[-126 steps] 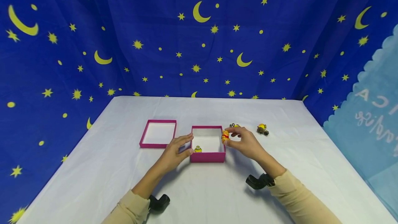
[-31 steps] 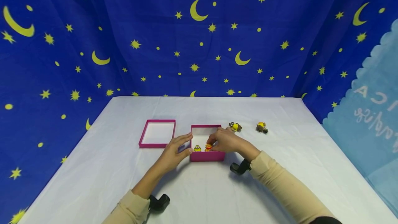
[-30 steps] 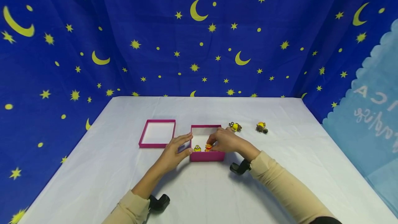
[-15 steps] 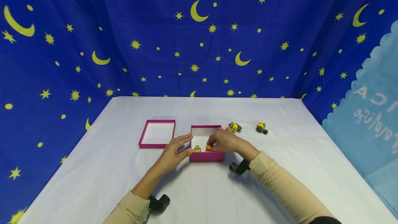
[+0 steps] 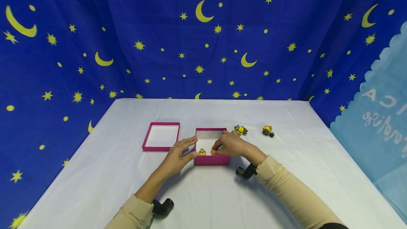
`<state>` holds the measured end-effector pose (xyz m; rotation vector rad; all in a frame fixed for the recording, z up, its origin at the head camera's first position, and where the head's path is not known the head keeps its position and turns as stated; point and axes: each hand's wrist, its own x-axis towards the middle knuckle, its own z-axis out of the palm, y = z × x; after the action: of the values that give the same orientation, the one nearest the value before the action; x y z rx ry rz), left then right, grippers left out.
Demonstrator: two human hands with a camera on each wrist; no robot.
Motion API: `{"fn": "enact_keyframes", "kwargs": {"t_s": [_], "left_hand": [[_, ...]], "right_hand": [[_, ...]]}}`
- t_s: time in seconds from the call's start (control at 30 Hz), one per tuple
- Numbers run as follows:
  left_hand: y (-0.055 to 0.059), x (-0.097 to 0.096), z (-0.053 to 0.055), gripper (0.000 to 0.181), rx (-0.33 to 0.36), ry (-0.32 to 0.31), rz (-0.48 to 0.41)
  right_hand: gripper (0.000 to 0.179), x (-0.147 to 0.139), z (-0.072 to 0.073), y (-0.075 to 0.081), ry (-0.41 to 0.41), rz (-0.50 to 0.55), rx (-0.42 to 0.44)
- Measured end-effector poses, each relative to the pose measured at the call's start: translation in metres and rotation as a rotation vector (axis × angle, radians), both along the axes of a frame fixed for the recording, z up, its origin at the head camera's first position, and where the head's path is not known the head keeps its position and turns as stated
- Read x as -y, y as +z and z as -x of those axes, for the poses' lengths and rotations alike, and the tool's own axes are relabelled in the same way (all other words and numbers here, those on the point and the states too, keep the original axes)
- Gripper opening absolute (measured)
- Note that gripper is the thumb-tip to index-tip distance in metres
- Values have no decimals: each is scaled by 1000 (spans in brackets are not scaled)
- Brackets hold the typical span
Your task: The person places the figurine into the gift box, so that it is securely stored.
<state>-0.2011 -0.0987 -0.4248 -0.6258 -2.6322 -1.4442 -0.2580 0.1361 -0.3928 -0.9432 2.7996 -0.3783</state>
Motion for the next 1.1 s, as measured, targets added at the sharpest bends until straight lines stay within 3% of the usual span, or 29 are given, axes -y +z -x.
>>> {"fn": "enact_keyframes", "kwargs": {"t_s": [0.6,1.1], "left_hand": [[0,0,1,49,-7,-2,13],[-1,1,1,49,-7,-10,0]], "right_hand": [[27,-2,-1,-4,-20,62,-35],[38,-7,-5,-5,-24,203,-98]]}}
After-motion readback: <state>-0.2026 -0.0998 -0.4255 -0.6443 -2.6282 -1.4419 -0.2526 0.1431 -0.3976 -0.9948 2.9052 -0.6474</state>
